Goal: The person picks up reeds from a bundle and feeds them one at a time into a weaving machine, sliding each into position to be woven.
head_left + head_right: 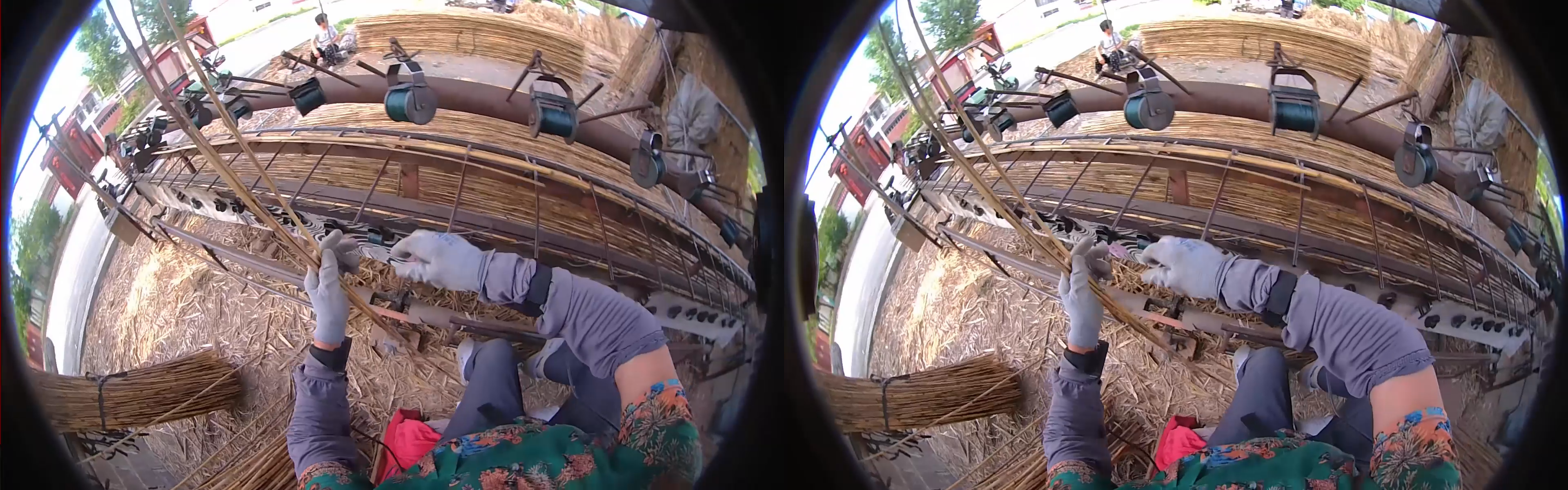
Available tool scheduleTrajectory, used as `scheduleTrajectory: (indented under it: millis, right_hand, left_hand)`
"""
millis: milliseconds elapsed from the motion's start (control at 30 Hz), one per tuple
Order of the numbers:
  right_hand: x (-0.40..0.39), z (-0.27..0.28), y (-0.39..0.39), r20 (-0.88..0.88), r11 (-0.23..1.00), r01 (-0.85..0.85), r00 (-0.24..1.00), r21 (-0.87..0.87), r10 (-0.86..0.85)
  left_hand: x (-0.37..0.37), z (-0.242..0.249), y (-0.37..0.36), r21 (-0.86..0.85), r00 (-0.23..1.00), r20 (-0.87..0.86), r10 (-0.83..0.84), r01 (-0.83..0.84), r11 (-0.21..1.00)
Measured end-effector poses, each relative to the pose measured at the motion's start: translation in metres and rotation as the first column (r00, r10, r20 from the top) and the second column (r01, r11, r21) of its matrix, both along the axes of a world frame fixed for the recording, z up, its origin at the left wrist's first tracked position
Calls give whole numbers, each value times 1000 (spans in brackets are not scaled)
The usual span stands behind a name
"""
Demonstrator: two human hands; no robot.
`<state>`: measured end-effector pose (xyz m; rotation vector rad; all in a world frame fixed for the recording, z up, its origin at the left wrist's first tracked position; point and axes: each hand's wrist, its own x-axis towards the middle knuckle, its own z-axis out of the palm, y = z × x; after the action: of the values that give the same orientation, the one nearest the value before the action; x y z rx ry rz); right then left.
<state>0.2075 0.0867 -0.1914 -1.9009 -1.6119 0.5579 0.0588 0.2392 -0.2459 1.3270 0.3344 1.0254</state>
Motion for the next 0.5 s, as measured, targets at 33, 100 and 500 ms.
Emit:
scheduleTrajectory:
  millis: [33, 100, 500]
  right_hand:
    - [-11, -14, -8, -25, 998, -61, 998, 34, 61]
    - [-28, -48, -17, -45, 980, -127, 990, 152, 135]
    - [-30, -26, -143, -359, 971, 224, 903, -83, -238]
  left_hand:
    - [1, 6, -18, 16, 999, 31, -24, 24, 1000]
    - [-2, 24, -59, 8, 967, 14, -256, 256, 967]
    - [19, 76, -175, 60, 716, -122, -687, 697, 715]
